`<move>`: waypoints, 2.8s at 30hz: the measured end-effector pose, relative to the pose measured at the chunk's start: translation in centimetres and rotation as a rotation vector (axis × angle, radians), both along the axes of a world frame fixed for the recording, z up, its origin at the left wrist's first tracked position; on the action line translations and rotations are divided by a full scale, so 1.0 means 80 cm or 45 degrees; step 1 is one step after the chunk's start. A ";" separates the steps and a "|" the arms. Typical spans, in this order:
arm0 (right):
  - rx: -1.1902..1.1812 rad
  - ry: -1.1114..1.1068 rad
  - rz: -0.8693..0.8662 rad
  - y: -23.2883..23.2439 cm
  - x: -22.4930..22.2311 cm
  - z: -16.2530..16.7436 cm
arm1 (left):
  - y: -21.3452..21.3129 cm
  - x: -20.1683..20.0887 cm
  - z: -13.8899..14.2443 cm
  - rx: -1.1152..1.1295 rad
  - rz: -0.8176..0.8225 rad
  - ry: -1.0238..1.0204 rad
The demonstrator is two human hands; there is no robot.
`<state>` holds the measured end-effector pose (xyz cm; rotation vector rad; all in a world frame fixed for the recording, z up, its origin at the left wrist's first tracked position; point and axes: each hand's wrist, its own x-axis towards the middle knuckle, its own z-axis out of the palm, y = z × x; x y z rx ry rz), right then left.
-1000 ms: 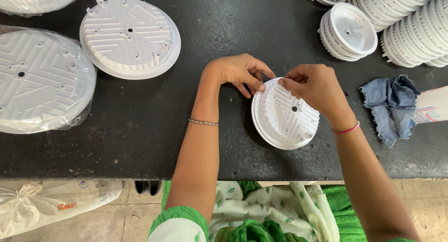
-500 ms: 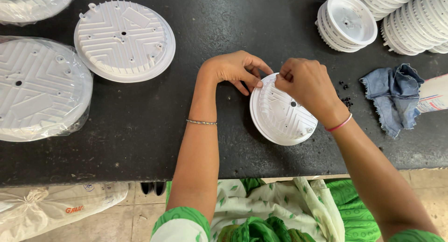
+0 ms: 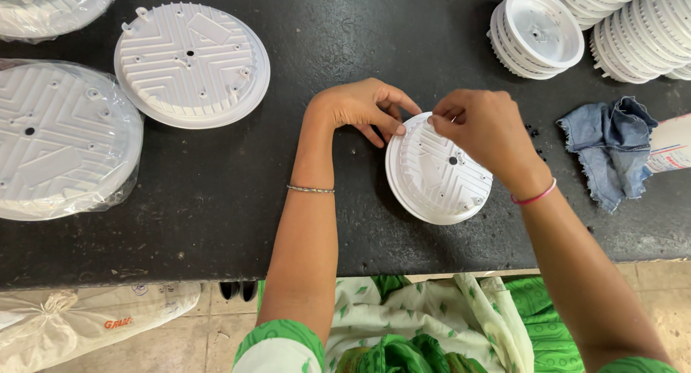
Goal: The person sits at a workbench assembling white round plastic light fixture bases, pressing small black fasteners into holes around the rim of each base one at a time. They stack finished bases aside and wrap a completed base in clear plastic film.
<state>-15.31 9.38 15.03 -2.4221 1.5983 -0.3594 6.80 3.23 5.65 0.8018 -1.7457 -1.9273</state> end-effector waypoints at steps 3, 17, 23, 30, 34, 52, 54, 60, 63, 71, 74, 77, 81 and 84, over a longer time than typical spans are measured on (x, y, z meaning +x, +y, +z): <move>-0.021 0.034 0.022 0.004 0.007 -0.002 | 0.001 0.001 0.001 0.012 0.000 0.011; -0.402 0.424 0.077 0.000 0.019 -0.026 | 0.001 0.001 -0.002 -0.014 0.006 -0.019; -0.131 0.264 0.029 -0.006 0.013 -0.016 | 0.003 0.000 -0.001 -0.038 0.035 -0.044; 0.016 0.115 0.015 -0.004 0.013 -0.008 | 0.004 0.000 0.001 -0.034 0.030 -0.030; -0.016 0.158 0.045 -0.007 0.013 -0.008 | 0.005 0.000 0.000 -0.035 0.030 -0.018; -0.073 -0.040 0.076 -0.004 -0.003 0.002 | 0.003 -0.003 0.004 -0.030 0.043 -0.039; -0.074 -0.090 0.064 -0.002 -0.009 0.006 | 0.004 -0.003 0.004 -0.032 0.050 -0.033; 0.016 -0.051 0.021 0.000 -0.013 0.006 | 0.005 -0.007 0.006 -0.044 0.062 -0.069; -0.024 0.006 0.038 0.000 -0.010 0.004 | 0.005 -0.006 0.007 -0.040 0.060 -0.055; -0.145 -0.048 0.018 0.005 -0.024 0.011 | -0.002 -0.003 -0.003 -0.067 0.112 -0.069; -0.145 -0.113 -0.065 0.022 -0.051 0.006 | -0.015 -0.004 -0.014 -0.080 0.373 -0.025; -0.167 -0.161 -0.229 0.039 -0.087 -0.011 | -0.031 -0.007 -0.025 -0.074 0.617 0.029; 0.029 -0.436 -0.436 0.049 -0.135 -0.049 | -0.042 -0.025 -0.035 -0.229 0.681 0.032; 0.278 -0.902 -0.497 0.053 -0.167 -0.077 | -0.044 -0.060 -0.032 -0.631 0.742 -0.105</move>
